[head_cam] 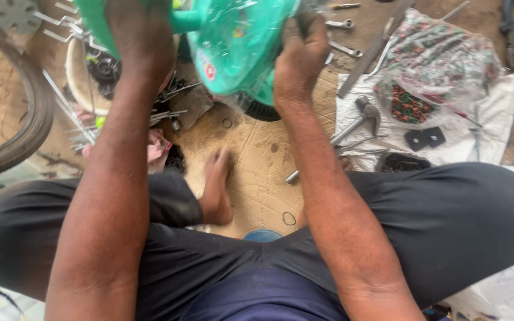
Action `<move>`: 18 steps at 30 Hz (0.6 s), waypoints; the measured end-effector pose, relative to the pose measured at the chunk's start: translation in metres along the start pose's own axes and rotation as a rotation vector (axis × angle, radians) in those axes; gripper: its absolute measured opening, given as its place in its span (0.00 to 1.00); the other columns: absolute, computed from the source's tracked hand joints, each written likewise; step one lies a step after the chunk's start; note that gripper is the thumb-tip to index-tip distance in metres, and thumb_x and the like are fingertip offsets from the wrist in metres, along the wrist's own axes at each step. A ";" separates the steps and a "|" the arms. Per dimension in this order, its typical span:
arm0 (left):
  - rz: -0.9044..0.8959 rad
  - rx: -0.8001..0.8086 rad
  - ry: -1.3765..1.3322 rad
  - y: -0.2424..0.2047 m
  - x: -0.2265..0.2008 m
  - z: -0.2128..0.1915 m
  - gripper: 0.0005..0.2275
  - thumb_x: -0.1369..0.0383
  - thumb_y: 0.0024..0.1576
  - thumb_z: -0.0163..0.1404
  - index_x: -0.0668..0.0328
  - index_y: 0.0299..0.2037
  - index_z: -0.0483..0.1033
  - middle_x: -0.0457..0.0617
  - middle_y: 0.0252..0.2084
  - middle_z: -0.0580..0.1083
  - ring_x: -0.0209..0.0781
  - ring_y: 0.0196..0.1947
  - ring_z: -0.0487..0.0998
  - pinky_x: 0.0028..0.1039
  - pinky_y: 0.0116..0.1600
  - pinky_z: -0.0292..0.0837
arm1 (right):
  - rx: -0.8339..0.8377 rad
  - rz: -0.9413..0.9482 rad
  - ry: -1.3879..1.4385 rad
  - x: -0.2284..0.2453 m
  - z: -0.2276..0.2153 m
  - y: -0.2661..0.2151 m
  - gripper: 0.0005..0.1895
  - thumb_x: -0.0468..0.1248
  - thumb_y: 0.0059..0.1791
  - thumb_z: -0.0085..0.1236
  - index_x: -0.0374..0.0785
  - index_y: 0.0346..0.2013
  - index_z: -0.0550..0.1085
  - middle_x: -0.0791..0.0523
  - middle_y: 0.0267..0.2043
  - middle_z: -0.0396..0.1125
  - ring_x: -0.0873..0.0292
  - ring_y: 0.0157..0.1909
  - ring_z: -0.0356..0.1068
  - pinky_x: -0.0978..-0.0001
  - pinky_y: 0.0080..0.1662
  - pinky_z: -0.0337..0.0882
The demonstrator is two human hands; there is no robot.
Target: The person assembles a green plastic tricycle by attaching the handlebar to the main body. They insert a metal rod into the handlebar and secure it to the tricycle frame using a bolt and nut, tightening it by hand.
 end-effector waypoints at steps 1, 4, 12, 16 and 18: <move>0.097 -0.031 -0.033 0.001 -0.006 0.001 0.09 0.66 0.67 0.49 0.68 0.43 0.74 0.61 0.39 0.75 0.60 0.42 0.75 0.48 0.47 0.64 | 0.000 -0.037 -0.026 0.001 -0.003 0.002 0.03 0.33 0.54 0.51 0.37 0.37 0.71 0.57 0.35 0.70 0.64 0.37 0.70 0.70 0.42 0.76; 0.196 -0.103 -0.019 -0.005 -0.010 -0.010 0.08 0.70 0.64 0.49 0.71 0.43 0.73 0.62 0.40 0.75 0.61 0.42 0.75 0.47 0.46 0.65 | 0.062 -0.075 0.003 -0.002 0.001 -0.005 0.03 0.33 0.56 0.52 0.36 0.39 0.72 0.56 0.36 0.70 0.63 0.39 0.69 0.68 0.46 0.73; 0.273 -0.117 0.249 0.007 0.007 -0.001 0.08 0.73 0.63 0.46 0.72 0.43 0.76 0.64 0.41 0.74 0.64 0.43 0.72 0.49 0.46 0.62 | 0.056 0.063 0.318 -0.001 -0.003 0.009 0.06 0.32 0.53 0.54 0.33 0.43 0.74 0.54 0.39 0.73 0.59 0.39 0.71 0.64 0.49 0.75; 0.168 -0.091 0.182 0.013 0.015 -0.016 0.08 0.72 0.63 0.47 0.71 0.40 0.76 0.63 0.37 0.75 0.62 0.39 0.74 0.48 0.43 0.64 | 0.112 0.032 0.451 0.017 0.001 0.015 0.04 0.29 0.56 0.53 0.31 0.44 0.75 0.53 0.42 0.74 0.58 0.44 0.71 0.62 0.53 0.72; 0.135 -0.060 0.225 0.017 0.014 -0.027 0.07 0.72 0.63 0.48 0.71 0.40 0.76 0.63 0.36 0.75 0.61 0.38 0.74 0.48 0.42 0.65 | 0.126 0.053 0.543 0.031 0.004 0.012 0.05 0.29 0.56 0.52 0.32 0.45 0.75 0.53 0.43 0.74 0.57 0.45 0.72 0.61 0.54 0.73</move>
Point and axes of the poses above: each hand's wrist, its own y-axis towards the middle knuckle, its own z-axis out of the palm, x = y × z, the point moved 1 cm from there along y, towards the middle knuckle
